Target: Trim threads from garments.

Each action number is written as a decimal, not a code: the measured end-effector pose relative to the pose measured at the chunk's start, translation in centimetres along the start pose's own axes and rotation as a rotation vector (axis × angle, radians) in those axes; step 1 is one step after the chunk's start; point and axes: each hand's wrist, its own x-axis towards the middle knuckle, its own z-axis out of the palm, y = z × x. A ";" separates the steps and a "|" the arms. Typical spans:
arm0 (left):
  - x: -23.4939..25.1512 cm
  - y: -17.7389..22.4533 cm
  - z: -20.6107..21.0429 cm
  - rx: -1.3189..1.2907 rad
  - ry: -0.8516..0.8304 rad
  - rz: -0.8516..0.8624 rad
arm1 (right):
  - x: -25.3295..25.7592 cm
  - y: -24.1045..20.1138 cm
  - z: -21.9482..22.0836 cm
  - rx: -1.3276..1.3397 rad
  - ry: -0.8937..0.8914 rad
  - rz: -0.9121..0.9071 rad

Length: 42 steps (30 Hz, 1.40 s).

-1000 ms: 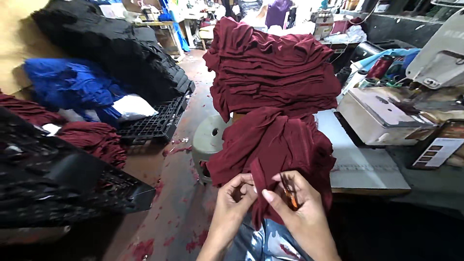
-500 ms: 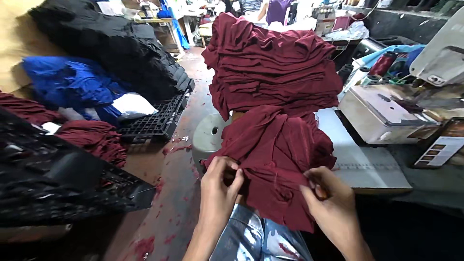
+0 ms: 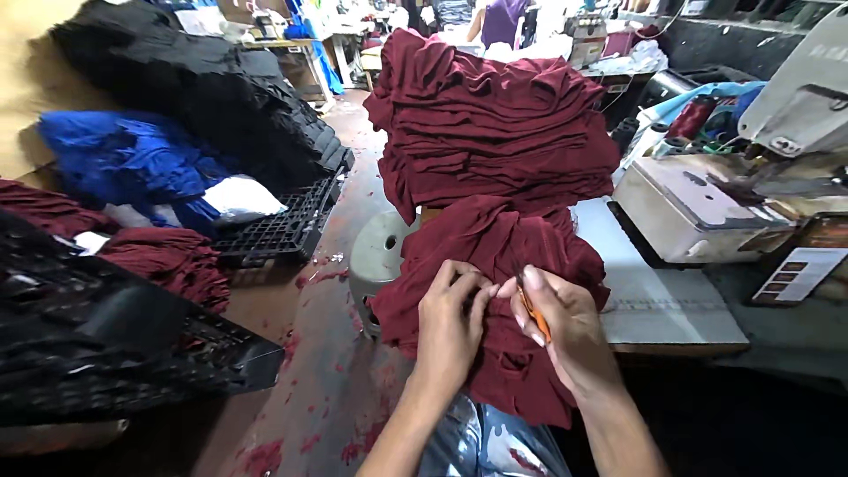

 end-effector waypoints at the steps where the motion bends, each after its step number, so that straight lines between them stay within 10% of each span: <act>1: 0.1 -0.2 -0.1 -0.066 0.014 -0.055 | 0.2 0.8 -0.1 -0.093 0.037 -0.004; 13: 0.0 0.9 1.0 0.147 -0.002 -0.080 | 0.1 1.9 -1.8 -0.079 0.047 -0.075; 19: 1.0 0.8 -1.7 -0.349 -0.009 -0.336 | -0.5 2.3 -0.9 -0.733 0.095 -0.199; 29: 0.7 0.9 -1.5 -0.325 0.115 -0.326 | 0.3 3.2 1.2 -1.049 0.180 -0.340; 37: -0.4 2.4 -1.9 -0.062 -0.101 -0.156 | 0.8 0.8 -2.9 -0.092 -0.040 -0.026; 42: -0.9 2.4 0.2 0.213 -0.142 -0.138 | 0.0 2.0 -3.9 -0.208 -0.045 -0.063</act>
